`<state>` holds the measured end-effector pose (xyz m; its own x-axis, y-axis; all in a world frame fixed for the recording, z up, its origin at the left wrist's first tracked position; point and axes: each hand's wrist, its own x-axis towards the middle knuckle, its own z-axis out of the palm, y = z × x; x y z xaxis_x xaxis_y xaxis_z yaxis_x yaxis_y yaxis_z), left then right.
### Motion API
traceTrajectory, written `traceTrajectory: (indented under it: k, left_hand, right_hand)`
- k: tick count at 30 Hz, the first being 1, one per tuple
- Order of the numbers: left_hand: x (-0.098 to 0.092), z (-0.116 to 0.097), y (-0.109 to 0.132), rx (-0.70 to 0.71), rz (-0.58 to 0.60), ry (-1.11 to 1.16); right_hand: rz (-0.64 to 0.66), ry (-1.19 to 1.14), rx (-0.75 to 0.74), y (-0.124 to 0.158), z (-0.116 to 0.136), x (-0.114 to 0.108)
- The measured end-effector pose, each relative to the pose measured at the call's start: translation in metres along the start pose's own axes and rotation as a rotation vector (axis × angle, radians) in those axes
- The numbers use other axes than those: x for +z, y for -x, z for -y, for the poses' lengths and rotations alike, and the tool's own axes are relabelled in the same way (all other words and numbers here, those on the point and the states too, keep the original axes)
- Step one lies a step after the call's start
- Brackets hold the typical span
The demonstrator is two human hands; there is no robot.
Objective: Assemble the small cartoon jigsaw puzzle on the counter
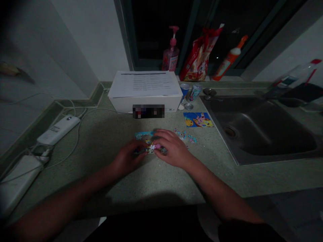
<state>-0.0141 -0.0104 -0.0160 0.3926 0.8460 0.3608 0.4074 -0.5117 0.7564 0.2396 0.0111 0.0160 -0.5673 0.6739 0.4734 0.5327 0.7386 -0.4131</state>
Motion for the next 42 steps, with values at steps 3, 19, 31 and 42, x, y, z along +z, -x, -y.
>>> traceTrajectory:
  k: [3,19,31,42]
  left_hand:
    - [0.005,-0.003,0.001,-0.148,0.021,0.185]
    - [0.002,0.000,-0.008,-0.431,-0.014,0.540]
    - [0.008,0.002,-0.006,-0.425,0.034,0.612]
    - [0.000,-0.002,-0.006,-0.345,-0.006,0.430]
  right_hand:
    - [-0.029,-0.006,-0.061,-0.001,0.010,0.009]
    - [0.044,0.016,-0.117,-0.002,0.018,0.014]
    - [0.039,0.010,-0.135,-0.001,0.014,0.015]
    - [-0.064,0.027,-0.095,-0.001,0.005,0.012]
